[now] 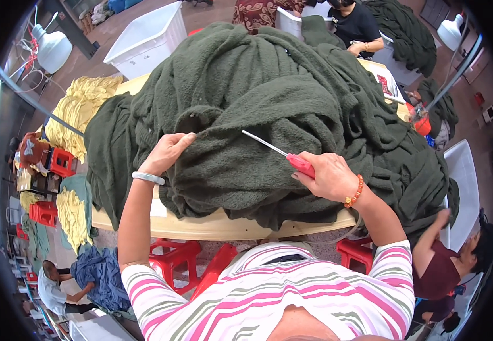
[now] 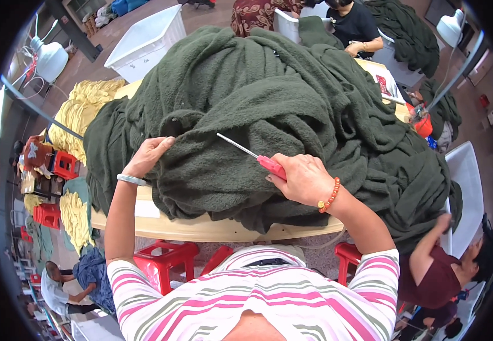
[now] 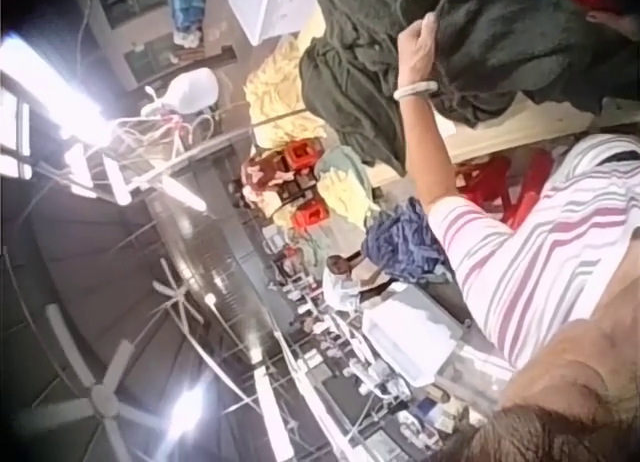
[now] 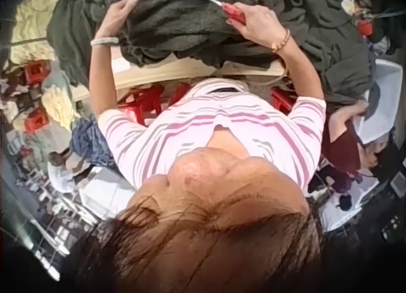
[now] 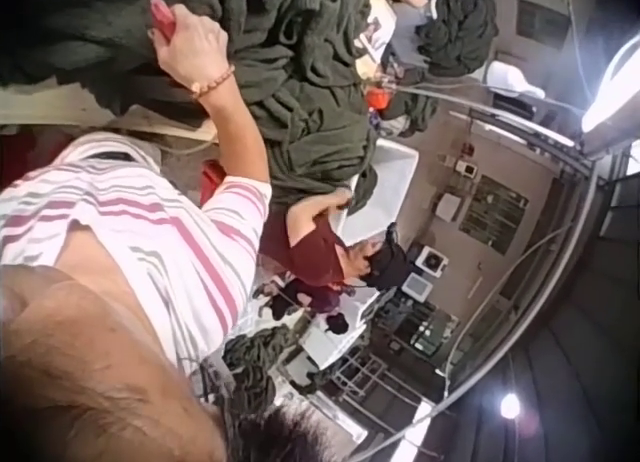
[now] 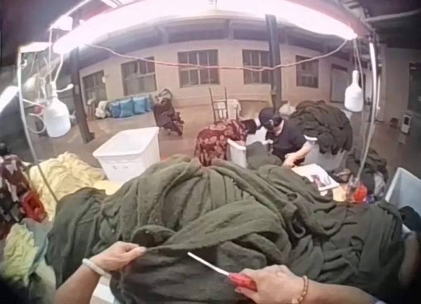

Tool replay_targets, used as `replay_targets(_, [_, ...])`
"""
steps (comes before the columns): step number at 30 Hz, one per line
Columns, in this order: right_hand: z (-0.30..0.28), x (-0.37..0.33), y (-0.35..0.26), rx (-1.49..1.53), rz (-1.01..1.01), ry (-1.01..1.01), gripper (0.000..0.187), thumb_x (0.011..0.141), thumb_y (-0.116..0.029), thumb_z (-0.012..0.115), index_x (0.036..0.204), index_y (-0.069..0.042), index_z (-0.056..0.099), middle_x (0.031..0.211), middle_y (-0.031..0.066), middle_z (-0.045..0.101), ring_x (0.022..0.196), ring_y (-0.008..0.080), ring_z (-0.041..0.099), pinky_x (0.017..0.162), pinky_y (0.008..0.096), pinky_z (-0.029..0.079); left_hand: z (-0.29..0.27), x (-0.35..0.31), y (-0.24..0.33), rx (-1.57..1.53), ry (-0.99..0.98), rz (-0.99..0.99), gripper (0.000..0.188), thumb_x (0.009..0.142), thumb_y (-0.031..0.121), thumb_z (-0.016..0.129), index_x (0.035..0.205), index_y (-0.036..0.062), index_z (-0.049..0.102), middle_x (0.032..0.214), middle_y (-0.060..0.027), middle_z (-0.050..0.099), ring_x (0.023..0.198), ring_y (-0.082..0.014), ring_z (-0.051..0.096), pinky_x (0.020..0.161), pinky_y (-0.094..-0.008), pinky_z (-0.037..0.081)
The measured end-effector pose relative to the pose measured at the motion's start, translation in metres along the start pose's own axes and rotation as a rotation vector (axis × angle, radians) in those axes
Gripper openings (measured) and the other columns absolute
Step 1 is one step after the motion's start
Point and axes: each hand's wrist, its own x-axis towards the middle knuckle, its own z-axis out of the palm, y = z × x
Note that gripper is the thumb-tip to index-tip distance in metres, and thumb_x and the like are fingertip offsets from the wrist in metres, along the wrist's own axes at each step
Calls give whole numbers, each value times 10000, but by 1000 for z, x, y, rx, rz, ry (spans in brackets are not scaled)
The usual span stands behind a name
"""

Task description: Trimming loose threads from green knitted sweaters using small scissors in a factory setting.

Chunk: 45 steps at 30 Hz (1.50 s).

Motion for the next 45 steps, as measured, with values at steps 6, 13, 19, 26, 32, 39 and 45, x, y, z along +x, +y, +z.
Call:
replay_targets(6, [1, 5, -14, 6, -63, -16, 265, 863, -300, 636, 1008, -84, 584, 750, 167, 646, 782, 375, 640, 710, 475, 483, -2, -28, 1, -218, -71, 18, 253, 798, 61, 740, 1028, 1, 655, 936, 23, 644, 873, -48, 570, 807, -207, 473])
replay_targets(13, [8, 8, -30, 20, -141, -47, 263, 864, -278, 632, 1032, -79, 596, 770, 171, 657, 787, 366, 649, 717, 468, 491, -4, -46, -9, -279, -4, 3, 248, 788, 39, 749, 1017, -9, 668, 910, 16, 669, 807, -50, 590, 771, -208, 495])
replay_targets(19, [15, 17, -46, -5, -181, -73, 248, 863, -254, 629, 1012, -60, 591, 767, 168, 658, 799, 361, 649, 719, 469, 490, 15, -45, -22, -449, 142, 58, 171, 843, 53, 707, 997, -18, 691, 931, -9, 692, 809, -49, 607, 743, -201, 503])
replay_targets(26, [17, 22, -60, -34, -206, -94, 246, 851, -255, 636, 925, -26, 585, 726, 188, 647, 757, 378, 650, 690, 484, 493, 22, -39, -33, -242, 252, 232, 118, 848, 37, 688, 959, 1, 707, 838, 36, 667, 773, -42, 566, 707, -191, 449])
replay_targets(32, [18, 25, -67, -51, -252, -85, 252, 847, -247, 630, 901, -7, 578, 722, 192, 649, 728, 383, 652, 665, 482, 501, 26, -41, -33, -305, 220, 165, 125, 857, 20, 659, 970, -7, 704, 844, 44, 661, 793, -37, 556, 733, -191, 449])
replay_targets(39, [23, 26, -64, -30, -240, -106, 239, 848, -264, 648, 979, -70, 599, 700, 176, 637, 709, 380, 640, 668, 483, 487, 35, -41, -25, -417, 216, 98, 128, 876, 43, 663, 980, -24, 698, 891, 26, 674, 814, -43, 574, 757, -194, 471])
replay_targets(45, [23, 24, -51, 68, -176, -26, 243, 866, -269, 629, 1007, -74, 598, 777, 168, 663, 802, 367, 649, 740, 474, 485, 29, -47, -24, -727, 144, 56, 185, 873, 44, 670, 1048, -14, 674, 971, -26, 680, 893, -81, 611, 814, -216, 490])
